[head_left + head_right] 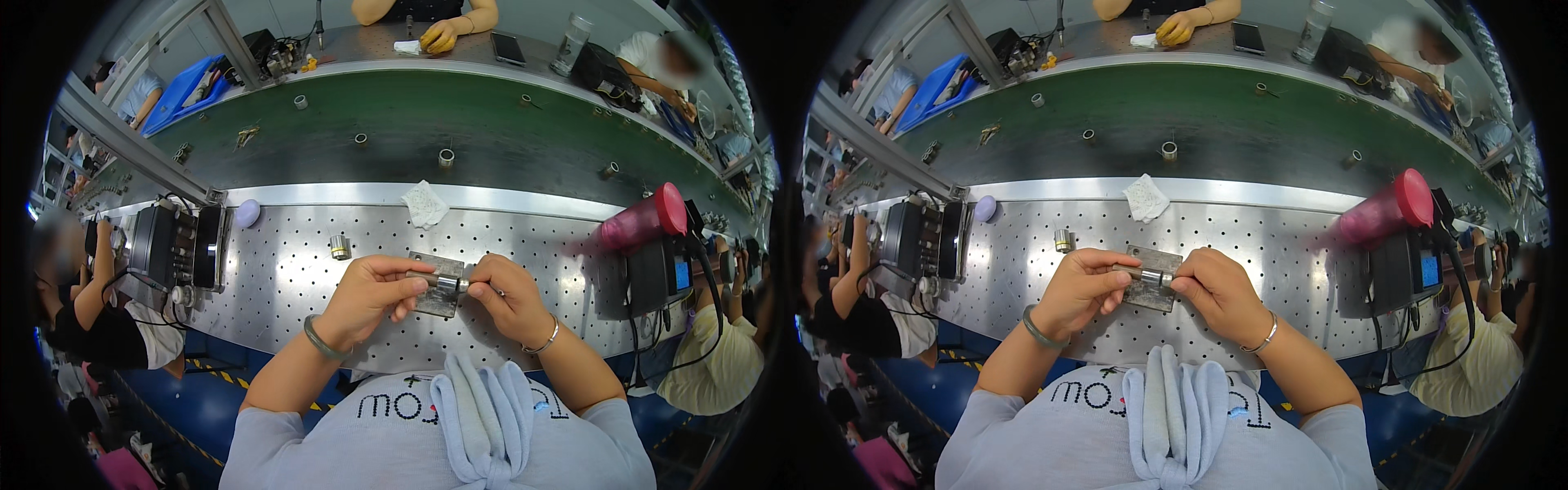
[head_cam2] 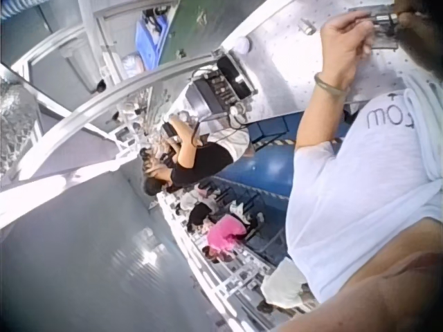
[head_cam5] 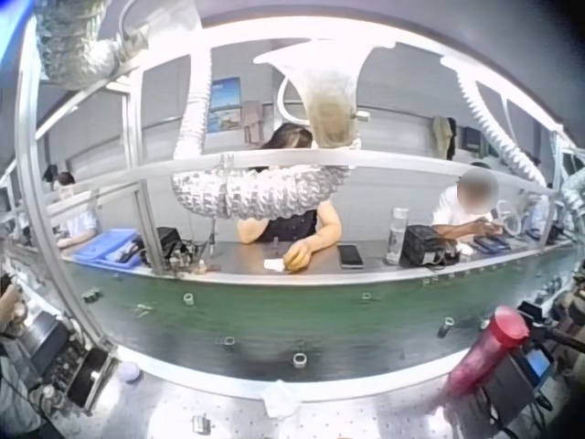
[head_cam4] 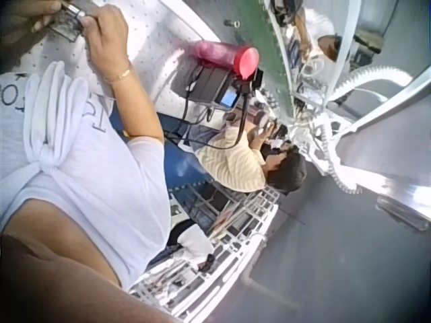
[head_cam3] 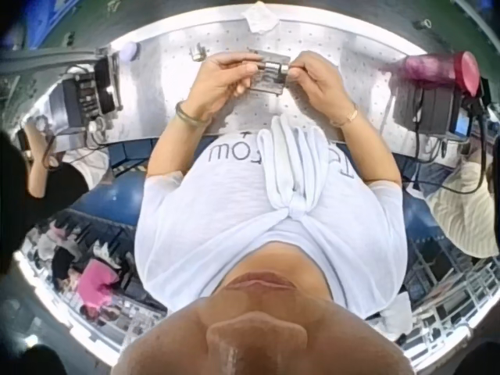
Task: The person picks up small cylindrical metal components from a conveyor belt and places them into a metal jig. They then use a soldering iron to apply solder to the components while holding them in place. The person repeats this process for multiple components.
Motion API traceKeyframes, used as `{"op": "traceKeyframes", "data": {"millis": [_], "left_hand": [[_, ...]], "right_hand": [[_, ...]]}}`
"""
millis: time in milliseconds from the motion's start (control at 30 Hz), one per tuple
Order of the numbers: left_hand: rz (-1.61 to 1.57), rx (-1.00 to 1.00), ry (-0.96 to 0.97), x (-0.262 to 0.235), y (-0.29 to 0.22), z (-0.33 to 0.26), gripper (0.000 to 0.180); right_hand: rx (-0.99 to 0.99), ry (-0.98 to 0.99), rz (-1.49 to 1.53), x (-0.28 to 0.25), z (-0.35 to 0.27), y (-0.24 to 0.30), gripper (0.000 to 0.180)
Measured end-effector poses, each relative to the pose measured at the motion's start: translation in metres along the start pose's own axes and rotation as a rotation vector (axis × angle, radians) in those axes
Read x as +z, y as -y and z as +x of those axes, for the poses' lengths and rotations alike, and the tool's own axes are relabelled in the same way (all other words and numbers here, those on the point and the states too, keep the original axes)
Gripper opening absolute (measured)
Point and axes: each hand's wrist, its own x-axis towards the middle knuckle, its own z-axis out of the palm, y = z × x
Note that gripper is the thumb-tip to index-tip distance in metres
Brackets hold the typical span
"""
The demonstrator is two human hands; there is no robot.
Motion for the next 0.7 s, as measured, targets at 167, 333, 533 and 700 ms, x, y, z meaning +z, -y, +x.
{"op": "traceKeyframes", "data": {"millis": [167,333,533,700], "left_hand": [[0.003,0.033,0.028,0.008,-0.005,0.001,0.020],[0.107,0.070,-0.012,0.013,-0.011,0.004,0.023],[0.054,-0.032,-0.054,0.013,-0.016,0.002,0.022],[0.118,0.122,-0.036,0.013,-0.011,0.000,0.019]], "right_hand": [[0.065,0.014,0.053,0.002,0.000,0.004,0.015],[0.092,0.011,0.076,0.003,-0.001,0.004,0.015],[0.094,0.008,0.094,0.001,-0.001,0.007,0.014],[0.139,-0.007,0.120,0.006,-0.004,0.005,0.015]]}}
